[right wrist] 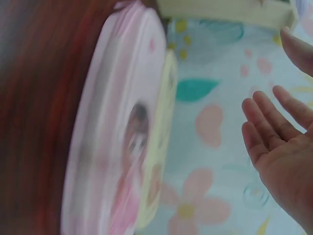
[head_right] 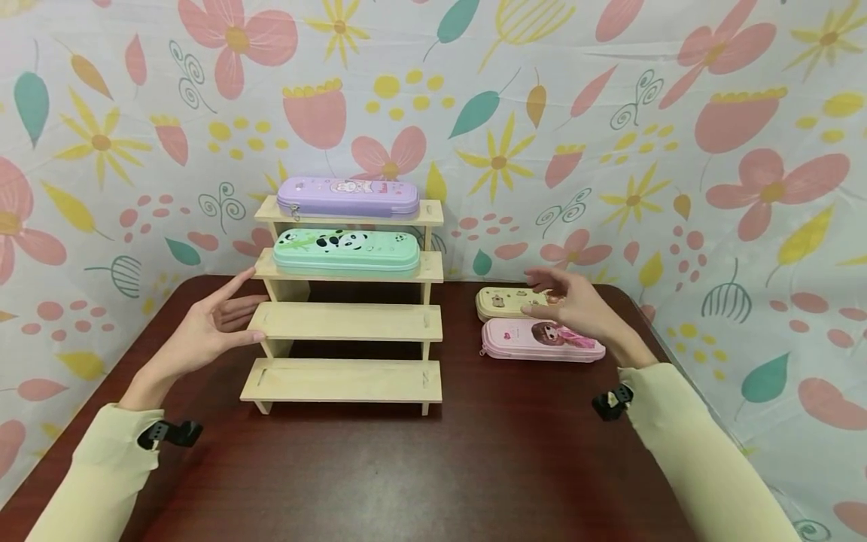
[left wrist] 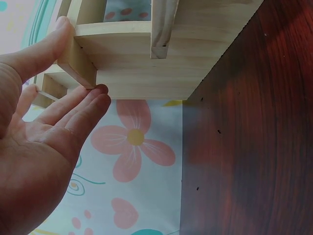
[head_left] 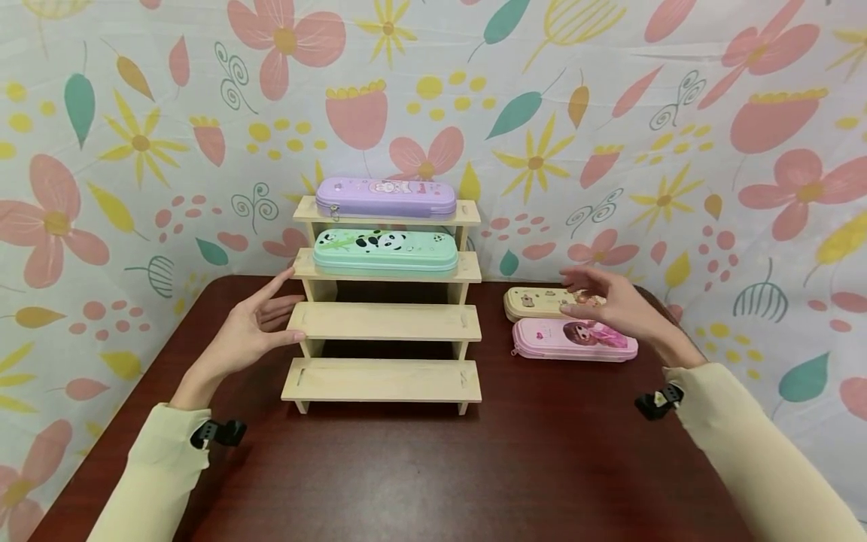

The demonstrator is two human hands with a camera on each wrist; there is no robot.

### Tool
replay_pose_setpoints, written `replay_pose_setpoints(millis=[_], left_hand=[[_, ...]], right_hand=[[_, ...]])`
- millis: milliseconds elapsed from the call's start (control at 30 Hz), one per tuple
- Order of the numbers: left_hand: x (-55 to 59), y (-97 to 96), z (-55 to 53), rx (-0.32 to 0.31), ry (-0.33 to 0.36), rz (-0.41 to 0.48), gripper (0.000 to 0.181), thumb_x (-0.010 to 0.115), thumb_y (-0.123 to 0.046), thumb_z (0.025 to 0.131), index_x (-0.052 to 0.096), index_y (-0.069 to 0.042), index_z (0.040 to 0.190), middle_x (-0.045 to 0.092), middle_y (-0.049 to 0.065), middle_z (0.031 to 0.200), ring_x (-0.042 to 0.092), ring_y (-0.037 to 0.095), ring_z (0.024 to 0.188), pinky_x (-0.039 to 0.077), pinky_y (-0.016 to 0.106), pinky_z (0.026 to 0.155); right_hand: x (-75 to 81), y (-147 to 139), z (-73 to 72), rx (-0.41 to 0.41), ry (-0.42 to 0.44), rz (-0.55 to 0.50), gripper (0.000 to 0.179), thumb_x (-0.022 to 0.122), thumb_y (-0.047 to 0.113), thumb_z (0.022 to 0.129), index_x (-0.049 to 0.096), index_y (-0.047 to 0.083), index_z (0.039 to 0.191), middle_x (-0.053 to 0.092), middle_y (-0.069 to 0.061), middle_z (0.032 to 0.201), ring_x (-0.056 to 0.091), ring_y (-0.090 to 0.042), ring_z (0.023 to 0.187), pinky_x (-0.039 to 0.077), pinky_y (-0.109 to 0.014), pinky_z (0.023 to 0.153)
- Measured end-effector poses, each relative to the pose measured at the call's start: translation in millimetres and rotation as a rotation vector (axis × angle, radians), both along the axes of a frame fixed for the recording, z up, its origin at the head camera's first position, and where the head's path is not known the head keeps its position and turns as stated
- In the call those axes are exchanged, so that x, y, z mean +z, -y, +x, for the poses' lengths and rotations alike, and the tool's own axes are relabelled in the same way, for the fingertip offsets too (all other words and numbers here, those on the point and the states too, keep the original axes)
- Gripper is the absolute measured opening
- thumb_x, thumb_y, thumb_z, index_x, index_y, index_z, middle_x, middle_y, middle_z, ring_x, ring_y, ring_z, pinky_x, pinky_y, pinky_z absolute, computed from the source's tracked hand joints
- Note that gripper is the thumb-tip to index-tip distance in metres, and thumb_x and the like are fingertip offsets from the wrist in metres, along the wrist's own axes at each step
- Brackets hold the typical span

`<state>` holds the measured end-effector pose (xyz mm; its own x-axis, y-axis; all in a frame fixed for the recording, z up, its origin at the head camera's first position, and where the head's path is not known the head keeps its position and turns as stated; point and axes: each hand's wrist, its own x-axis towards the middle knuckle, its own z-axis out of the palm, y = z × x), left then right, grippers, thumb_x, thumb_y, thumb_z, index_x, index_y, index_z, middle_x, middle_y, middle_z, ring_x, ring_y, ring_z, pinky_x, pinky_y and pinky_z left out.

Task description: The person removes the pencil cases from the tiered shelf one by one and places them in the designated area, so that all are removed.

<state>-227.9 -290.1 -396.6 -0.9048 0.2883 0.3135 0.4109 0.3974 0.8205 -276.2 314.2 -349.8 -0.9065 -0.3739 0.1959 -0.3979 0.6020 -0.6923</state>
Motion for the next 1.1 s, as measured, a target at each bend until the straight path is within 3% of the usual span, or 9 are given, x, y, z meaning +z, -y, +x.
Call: replay_pose_setpoints(millis=[133, 367, 667, 833, 967, 1100], left_hand=[[0.0, 0.3, -0.3, 0.0, 0.002, -0.001, 0.103, 0.086, -0.004, 0.089, 0.027, -0.031, 0.169, 0.055, 0.029, 0.147, 0.052, 0.042, 0.14, 0.048, 0.021, 0.104], [-0.2, 1.0, 0.0, 0.001, 0.015, -0.002, 0.103, 0.086, -0.005, 0.089, 0.027, -0.031, 0.169, 0.055, 0.028, 0.148, 0.051, 0.042, 0.14, 0.048, 0.022, 0.104], [-0.4, 1.2, -0.9, 0.0, 0.011, 0.003, 0.103, 0.086, -0.005, 0.089, 0.027, -0.031, 0.169, 0.055, 0.027, 0.148, 0.051, 0.042, 0.14, 0.049, 0.024, 0.105], [0.4, 0.8, -1.1, -0.005, 0.004, 0.002, 0.103, 0.086, -0.004, 0.089, 0.027, -0.029, 0.169, 0.055, 0.028, 0.148, 0.051, 0.042, 0.14, 0.049, 0.023, 0.104], [0.8, 1.0, -1.0, -0.003, 0.002, -0.002, 0.103, 0.086, -0.004, 0.089, 0.027, -0.029, 0.169, 0.055, 0.028, 0.148, 0.051, 0.043, 0.14, 0.049, 0.023, 0.104], [0.2, 1.0, -1.0, -0.005, 0.003, -0.001, 0.103, 0.086, -0.004, 0.089, 0.027, -0.029, 0.169, 0.054, 0.028, 0.149, 0.051, 0.042, 0.14, 0.049, 0.025, 0.105]], right_hand=[[9.3, 31.0, -4.3, 0.019, -0.021, -0.026, 0.063, 0.083, 0.015, 0.094, 0.057, 0.011, 0.151, 0.066, -0.012, 0.133, 0.062, -0.021, 0.119, 0.051, -0.024, 0.094], [26.8, 89.0, -11.0, 0.089, -0.025, -0.058, 0.067, 0.083, 0.024, 0.095, 0.053, 0.016, 0.154, 0.062, -0.008, 0.141, 0.056, -0.029, 0.131, 0.043, -0.048, 0.111], [38.4, 153.4, -27.4, 0.166, -0.134, -0.065, 0.071, 0.085, 0.02, 0.092, 0.053, 0.0, 0.152, 0.059, -0.019, 0.146, 0.058, -0.033, 0.131, 0.043, -0.05, 0.114], [37.2, 172.2, -32.7, 0.166, -0.177, -0.072, 0.07, 0.086, 0.023, 0.091, 0.055, 0.002, 0.15, 0.063, -0.014, 0.141, 0.062, -0.03, 0.126, 0.047, -0.047, 0.111], [37.8, 181.6, -33.3, 0.136, -0.177, -0.043, 0.071, 0.084, 0.028, 0.092, 0.054, 0.006, 0.153, 0.063, -0.011, 0.142, 0.063, -0.028, 0.124, 0.05, -0.045, 0.108], [35.8, 186.6, -35.0, 0.136, -0.137, -0.056, 0.073, 0.084, 0.029, 0.094, 0.051, 0.004, 0.154, 0.06, -0.015, 0.145, 0.063, -0.034, 0.125, 0.053, -0.048, 0.106]])
